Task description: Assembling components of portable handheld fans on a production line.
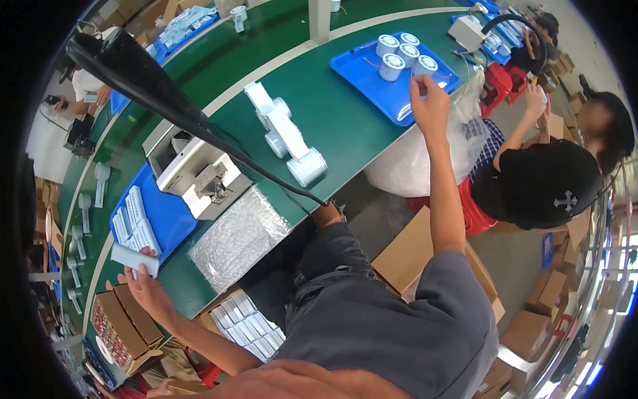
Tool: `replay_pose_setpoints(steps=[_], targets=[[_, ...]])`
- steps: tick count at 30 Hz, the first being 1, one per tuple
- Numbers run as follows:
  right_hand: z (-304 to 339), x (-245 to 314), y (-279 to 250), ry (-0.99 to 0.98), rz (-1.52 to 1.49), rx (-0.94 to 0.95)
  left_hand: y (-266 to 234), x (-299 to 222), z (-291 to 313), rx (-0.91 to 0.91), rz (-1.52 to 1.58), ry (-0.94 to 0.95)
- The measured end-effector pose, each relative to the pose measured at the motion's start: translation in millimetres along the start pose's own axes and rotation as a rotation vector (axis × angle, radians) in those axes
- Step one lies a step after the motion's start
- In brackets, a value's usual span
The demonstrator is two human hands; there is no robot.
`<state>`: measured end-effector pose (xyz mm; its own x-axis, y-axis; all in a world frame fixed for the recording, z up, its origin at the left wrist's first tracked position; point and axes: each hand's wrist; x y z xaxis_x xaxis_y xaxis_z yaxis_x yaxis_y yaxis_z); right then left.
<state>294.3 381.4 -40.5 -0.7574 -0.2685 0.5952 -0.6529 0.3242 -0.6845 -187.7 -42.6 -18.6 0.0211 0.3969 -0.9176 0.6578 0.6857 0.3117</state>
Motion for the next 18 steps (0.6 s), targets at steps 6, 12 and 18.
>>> replay_pose_setpoints(steps=[6, 12, 18], targets=[[-47.0, 13.4, 41.8, -0.661, 0.532, -0.207, 30.3, 21.0, 30.5, 0.095, 0.047, -0.156], [-67.6, -2.3, 62.8, -0.699, 0.505, -0.099, 64.9, 30.0, 60.9, -0.033, 0.209, -0.236], [-42.8, 3.5, 30.3, -0.396, -0.07, -0.096, 60.3, 30.7, 75.7, -0.172, 0.223, -0.272]])
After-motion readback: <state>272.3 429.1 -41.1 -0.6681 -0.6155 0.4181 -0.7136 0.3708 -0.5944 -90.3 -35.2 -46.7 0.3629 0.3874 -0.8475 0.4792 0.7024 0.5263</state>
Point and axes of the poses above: each hand's wrist, its own z-axis away from the middle knuckle, its own y-axis out of the palm, x = y × z, and after that the axes turned 11 degrees about z, right-handed
